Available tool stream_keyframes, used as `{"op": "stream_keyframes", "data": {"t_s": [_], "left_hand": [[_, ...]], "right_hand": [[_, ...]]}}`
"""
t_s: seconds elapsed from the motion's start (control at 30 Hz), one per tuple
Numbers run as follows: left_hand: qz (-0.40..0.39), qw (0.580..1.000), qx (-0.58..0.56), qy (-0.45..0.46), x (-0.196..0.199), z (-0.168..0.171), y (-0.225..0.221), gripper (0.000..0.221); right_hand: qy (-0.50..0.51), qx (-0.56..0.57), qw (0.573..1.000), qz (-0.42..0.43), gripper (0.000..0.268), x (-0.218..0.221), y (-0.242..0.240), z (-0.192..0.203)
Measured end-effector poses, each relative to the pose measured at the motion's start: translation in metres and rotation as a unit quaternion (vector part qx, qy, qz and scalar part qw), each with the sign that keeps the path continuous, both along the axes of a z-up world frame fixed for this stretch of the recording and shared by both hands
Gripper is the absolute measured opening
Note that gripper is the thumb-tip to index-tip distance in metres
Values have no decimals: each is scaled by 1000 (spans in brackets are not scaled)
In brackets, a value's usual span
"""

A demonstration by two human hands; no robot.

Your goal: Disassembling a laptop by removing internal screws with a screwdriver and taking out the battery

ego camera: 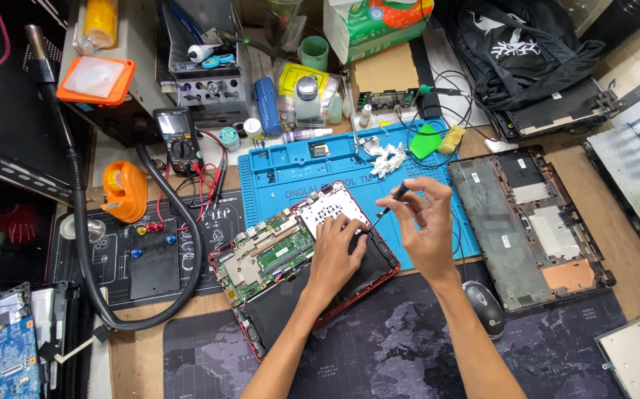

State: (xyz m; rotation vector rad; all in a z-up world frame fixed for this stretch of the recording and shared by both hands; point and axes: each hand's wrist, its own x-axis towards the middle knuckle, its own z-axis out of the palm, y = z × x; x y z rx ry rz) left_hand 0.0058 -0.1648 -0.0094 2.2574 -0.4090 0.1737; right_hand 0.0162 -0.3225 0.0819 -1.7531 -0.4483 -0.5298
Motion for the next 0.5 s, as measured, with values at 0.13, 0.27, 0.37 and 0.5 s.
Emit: {"op": "stream_keyframes", "data": {"t_s": [0.13, 0.27, 0.37, 0.5], "left_hand": [[0, 1000, 0, -1, 0, 5, 1, 7], [3, 1000, -2, -1, 0, 1, 0, 7], [4, 1000, -2, -2, 1, 2, 0, 7], [2, 1000, -6, -2, 0, 5, 1, 6]], "right_hand": [[8, 3, 1000, 1, 35, 0, 0, 1], [5, 1, 1000, 5, 36, 0, 0, 2], [1, 0, 1000, 8, 36, 0, -1, 1], [11, 0, 1000, 10, 37, -1, -2, 2]]}}
